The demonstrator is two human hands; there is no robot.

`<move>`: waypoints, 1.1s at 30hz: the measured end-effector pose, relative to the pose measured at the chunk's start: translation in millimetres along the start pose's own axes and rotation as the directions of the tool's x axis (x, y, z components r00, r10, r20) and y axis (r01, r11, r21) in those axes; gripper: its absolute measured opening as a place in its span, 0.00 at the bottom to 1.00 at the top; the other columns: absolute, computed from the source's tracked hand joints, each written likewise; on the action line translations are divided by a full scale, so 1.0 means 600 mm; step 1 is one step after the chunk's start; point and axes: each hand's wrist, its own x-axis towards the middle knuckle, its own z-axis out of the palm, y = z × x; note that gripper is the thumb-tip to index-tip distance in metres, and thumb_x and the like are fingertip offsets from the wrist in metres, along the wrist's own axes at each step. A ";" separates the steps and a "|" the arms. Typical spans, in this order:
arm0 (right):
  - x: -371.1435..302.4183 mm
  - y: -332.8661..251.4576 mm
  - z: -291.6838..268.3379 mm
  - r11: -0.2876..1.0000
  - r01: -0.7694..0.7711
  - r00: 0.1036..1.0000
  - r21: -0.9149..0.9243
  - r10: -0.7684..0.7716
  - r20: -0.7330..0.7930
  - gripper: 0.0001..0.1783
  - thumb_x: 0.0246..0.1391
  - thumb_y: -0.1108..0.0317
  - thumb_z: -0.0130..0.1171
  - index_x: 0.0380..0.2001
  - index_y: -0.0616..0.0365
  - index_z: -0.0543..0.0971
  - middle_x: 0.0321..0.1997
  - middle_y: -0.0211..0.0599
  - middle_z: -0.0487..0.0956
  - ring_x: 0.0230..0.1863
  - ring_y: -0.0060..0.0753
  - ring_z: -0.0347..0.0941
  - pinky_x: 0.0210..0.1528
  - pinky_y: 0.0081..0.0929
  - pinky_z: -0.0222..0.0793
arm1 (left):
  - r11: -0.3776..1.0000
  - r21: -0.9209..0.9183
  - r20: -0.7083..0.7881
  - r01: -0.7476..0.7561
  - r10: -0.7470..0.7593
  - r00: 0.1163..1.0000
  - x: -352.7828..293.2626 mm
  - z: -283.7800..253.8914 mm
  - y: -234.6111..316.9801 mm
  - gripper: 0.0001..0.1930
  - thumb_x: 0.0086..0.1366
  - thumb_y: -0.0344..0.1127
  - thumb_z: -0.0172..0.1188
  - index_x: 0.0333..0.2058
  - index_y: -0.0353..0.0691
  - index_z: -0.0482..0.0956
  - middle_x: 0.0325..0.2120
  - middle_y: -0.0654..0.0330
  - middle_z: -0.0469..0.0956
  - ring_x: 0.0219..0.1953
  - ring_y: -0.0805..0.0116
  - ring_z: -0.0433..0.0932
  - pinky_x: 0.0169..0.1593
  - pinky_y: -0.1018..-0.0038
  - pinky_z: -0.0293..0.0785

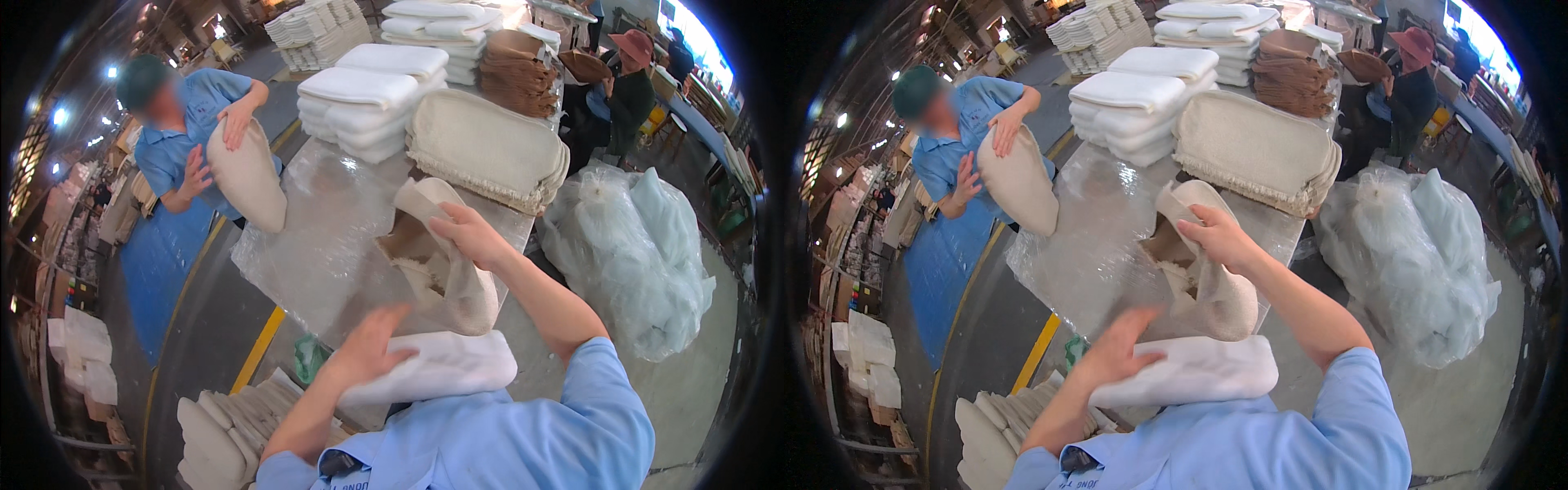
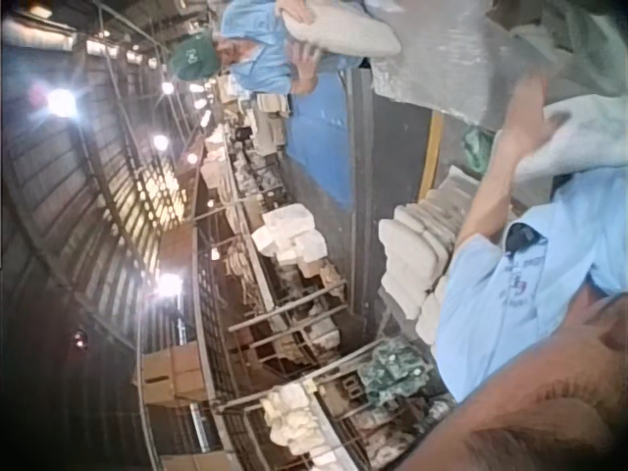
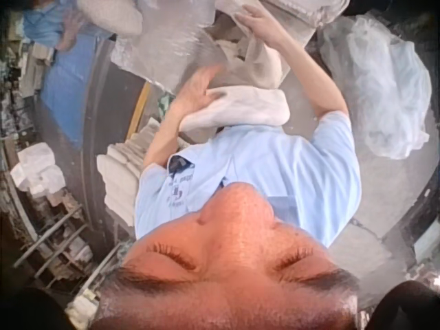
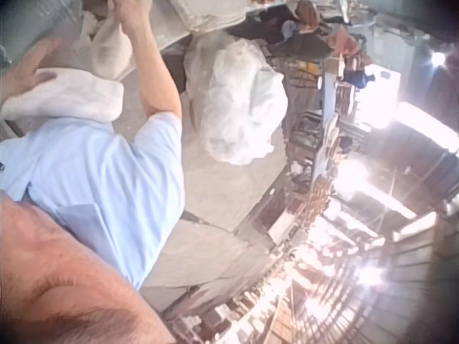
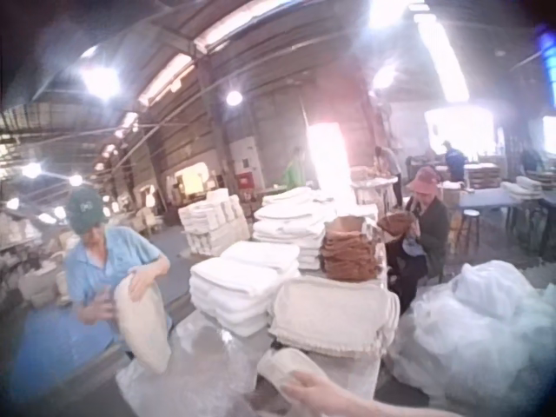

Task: The person inserts white foam inserts into beige fabric cushion covers at a worktable, then folds and stacks the finished cushions. The person handles each cushion one at a time, aligning the foam and smoothing the cover before placing it on a growing stack.

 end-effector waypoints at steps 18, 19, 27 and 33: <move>0.008 0.013 -0.095 0.882 0.046 0.969 0.468 -0.152 0.192 0.34 0.75 0.47 0.54 0.72 0.58 0.66 0.63 0.37 0.79 0.62 0.32 0.77 0.63 0.36 0.73 | 0.051 -0.990 0.127 0.129 -0.032 0.991 0.207 -0.059 -0.085 0.24 0.71 0.44 0.68 0.60 0.37 0.79 0.51 0.57 0.85 0.54 0.64 0.83 0.59 0.64 0.79; 0.002 0.030 -0.105 0.868 0.030 0.963 0.495 -0.157 0.217 0.36 0.74 0.46 0.56 0.74 0.57 0.64 0.65 0.38 0.79 0.64 0.33 0.76 0.66 0.37 0.72 | 0.002 -0.996 0.094 0.094 -0.043 0.995 0.206 -0.061 -0.084 0.25 0.71 0.45 0.67 0.61 0.37 0.78 0.52 0.56 0.84 0.55 0.63 0.83 0.59 0.64 0.78; -0.006 0.111 -0.116 0.848 0.078 0.879 0.524 -0.306 0.365 0.32 0.63 0.53 0.71 0.64 0.59 0.78 0.60 0.32 0.83 0.64 0.29 0.76 0.70 0.36 0.67 | -0.017 -0.986 -0.167 -0.167 0.127 0.978 0.198 -0.112 -0.019 0.33 0.68 0.38 0.62 0.69 0.33 0.68 0.61 0.53 0.79 0.62 0.60 0.78 0.65 0.63 0.74; -0.005 0.123 -0.095 0.895 0.103 0.981 0.434 -0.163 0.104 0.20 0.67 0.58 0.68 0.55 0.58 0.85 0.52 0.27 0.87 0.55 0.23 0.79 0.63 0.33 0.71 | -0.131 -0.962 -0.256 -0.241 0.111 0.960 0.172 -0.094 0.001 0.29 0.70 0.35 0.60 0.68 0.33 0.69 0.61 0.52 0.78 0.63 0.58 0.78 0.66 0.62 0.74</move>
